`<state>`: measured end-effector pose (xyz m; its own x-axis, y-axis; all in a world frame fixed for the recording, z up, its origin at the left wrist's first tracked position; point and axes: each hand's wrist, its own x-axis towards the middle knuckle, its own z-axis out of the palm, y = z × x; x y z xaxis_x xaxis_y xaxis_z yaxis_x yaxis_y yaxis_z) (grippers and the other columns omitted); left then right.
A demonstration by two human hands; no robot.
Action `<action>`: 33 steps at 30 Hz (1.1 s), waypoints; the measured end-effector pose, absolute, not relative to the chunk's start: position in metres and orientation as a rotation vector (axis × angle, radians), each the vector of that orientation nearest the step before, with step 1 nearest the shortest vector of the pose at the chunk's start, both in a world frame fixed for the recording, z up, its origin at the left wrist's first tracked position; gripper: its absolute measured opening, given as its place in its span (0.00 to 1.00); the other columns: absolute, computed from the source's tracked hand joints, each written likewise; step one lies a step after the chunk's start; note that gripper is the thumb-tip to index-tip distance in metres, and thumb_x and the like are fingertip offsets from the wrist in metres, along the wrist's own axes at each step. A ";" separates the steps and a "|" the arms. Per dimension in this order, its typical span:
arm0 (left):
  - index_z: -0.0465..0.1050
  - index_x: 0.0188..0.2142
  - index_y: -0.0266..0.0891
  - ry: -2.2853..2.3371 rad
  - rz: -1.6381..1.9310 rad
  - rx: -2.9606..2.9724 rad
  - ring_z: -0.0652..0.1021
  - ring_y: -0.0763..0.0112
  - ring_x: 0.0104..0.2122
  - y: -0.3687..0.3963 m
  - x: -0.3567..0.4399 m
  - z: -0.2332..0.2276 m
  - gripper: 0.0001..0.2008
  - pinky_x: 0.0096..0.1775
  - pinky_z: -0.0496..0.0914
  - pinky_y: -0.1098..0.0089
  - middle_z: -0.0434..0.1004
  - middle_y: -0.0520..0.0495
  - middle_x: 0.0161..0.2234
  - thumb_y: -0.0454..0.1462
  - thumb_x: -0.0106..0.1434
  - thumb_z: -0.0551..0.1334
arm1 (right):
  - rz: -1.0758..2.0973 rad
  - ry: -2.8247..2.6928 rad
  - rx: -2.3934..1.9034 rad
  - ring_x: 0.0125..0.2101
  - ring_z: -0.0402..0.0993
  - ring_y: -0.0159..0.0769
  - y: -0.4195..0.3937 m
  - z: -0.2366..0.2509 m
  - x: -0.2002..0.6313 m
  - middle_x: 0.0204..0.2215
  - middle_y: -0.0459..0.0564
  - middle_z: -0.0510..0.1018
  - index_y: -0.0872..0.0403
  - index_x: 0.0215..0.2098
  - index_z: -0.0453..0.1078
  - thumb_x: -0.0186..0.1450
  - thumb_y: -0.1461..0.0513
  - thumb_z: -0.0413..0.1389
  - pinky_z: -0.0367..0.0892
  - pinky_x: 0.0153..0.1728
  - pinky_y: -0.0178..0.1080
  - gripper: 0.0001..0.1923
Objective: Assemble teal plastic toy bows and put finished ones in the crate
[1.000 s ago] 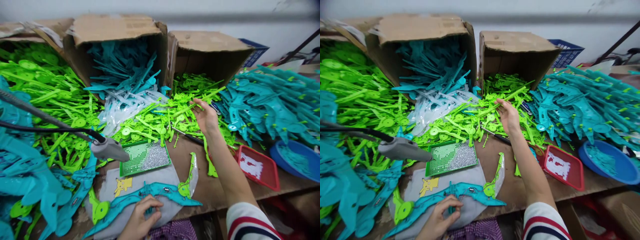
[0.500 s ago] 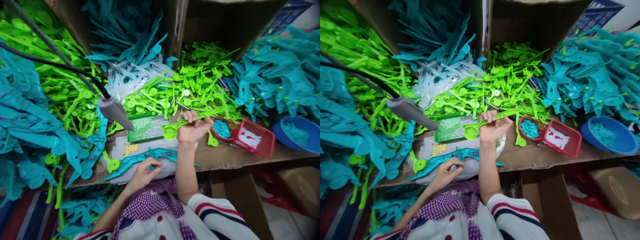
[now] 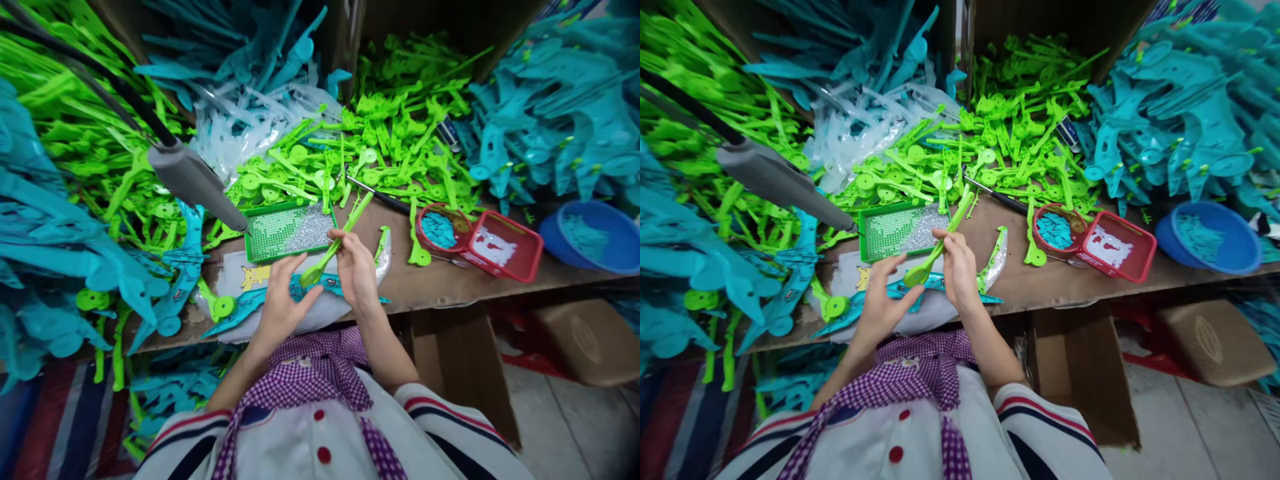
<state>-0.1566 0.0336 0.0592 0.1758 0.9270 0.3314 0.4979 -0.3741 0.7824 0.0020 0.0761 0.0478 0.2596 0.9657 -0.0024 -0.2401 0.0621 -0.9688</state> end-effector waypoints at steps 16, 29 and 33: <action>0.79 0.43 0.34 1.104 0.511 1.796 0.75 0.68 0.34 0.087 -0.012 0.010 0.14 0.41 0.71 0.66 0.77 0.47 0.36 0.32 0.57 0.68 | 0.261 -1.452 -1.756 0.59 0.71 0.42 0.071 -0.022 0.155 0.57 0.58 0.76 0.52 0.56 0.73 0.72 0.52 0.48 0.65 0.62 0.52 0.22; 0.80 0.46 0.36 1.217 0.445 1.964 0.75 0.58 0.44 0.082 0.000 -0.017 0.13 0.52 0.68 0.58 0.77 0.43 0.38 0.36 0.62 0.66 | 0.327 -1.742 -1.955 0.62 0.69 0.44 0.085 -0.041 0.167 0.62 0.58 0.71 0.56 0.60 0.70 0.72 0.56 0.45 0.63 0.62 0.52 0.25; 0.80 0.46 0.36 1.189 0.433 1.978 0.76 0.61 0.43 0.082 -0.004 -0.019 0.12 0.50 0.69 0.62 0.76 0.44 0.39 0.37 0.64 0.64 | 0.270 -1.858 -2.097 0.65 0.63 0.48 0.089 -0.029 0.165 0.63 0.57 0.70 0.56 0.60 0.71 0.72 0.58 0.44 0.59 0.63 0.56 0.24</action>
<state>-0.0042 0.0823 -0.0195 0.5060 0.8571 -0.0964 0.5943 -0.2654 0.7592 0.1648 0.0885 -0.0294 0.1338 0.9883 0.0729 0.9268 -0.0988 -0.3623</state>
